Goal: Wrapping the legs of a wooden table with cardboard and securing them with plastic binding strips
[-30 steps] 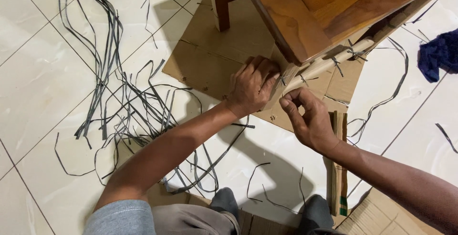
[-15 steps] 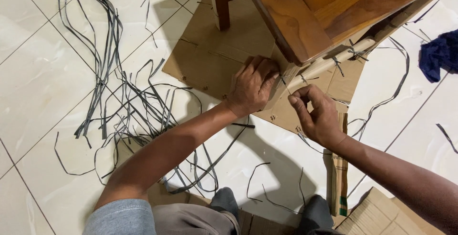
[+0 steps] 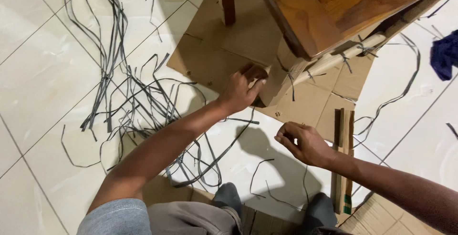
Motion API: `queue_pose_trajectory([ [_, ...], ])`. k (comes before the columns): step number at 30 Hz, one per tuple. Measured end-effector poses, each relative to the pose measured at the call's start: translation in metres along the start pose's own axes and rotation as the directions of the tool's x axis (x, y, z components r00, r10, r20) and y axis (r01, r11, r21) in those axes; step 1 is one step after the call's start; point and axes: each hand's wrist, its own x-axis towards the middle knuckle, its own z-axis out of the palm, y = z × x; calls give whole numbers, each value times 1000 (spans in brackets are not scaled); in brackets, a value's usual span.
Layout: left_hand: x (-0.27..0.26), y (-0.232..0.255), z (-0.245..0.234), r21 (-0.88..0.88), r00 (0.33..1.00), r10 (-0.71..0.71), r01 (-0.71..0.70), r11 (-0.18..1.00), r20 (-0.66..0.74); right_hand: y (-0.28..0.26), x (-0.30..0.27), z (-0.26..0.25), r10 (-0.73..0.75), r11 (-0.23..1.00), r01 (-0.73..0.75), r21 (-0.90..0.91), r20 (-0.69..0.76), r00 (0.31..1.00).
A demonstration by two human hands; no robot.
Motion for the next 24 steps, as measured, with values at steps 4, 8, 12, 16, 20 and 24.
queue_pose_trajectory([
  [4,-23,-16,-27,117,962,-175,152,981,211,-3,2,1,53,998,-47,-36,203,978],
  [8,-49,-68,-49,287,874,-349,258,923,338,17,-1,20,77,995,-47,-93,348,935],
  [12,-88,-78,-88,332,836,-413,298,895,361,7,-2,37,170,983,-110,-145,525,834],
  [16,-123,-71,-118,329,748,-567,470,819,345,-5,4,58,181,978,-62,-199,658,731],
  [20,-206,-102,-104,273,786,-610,568,777,103,2,8,82,132,974,45,-224,713,689],
  [24,-272,-102,-68,146,736,-640,674,724,-222,10,17,112,131,957,132,-256,795,592],
])
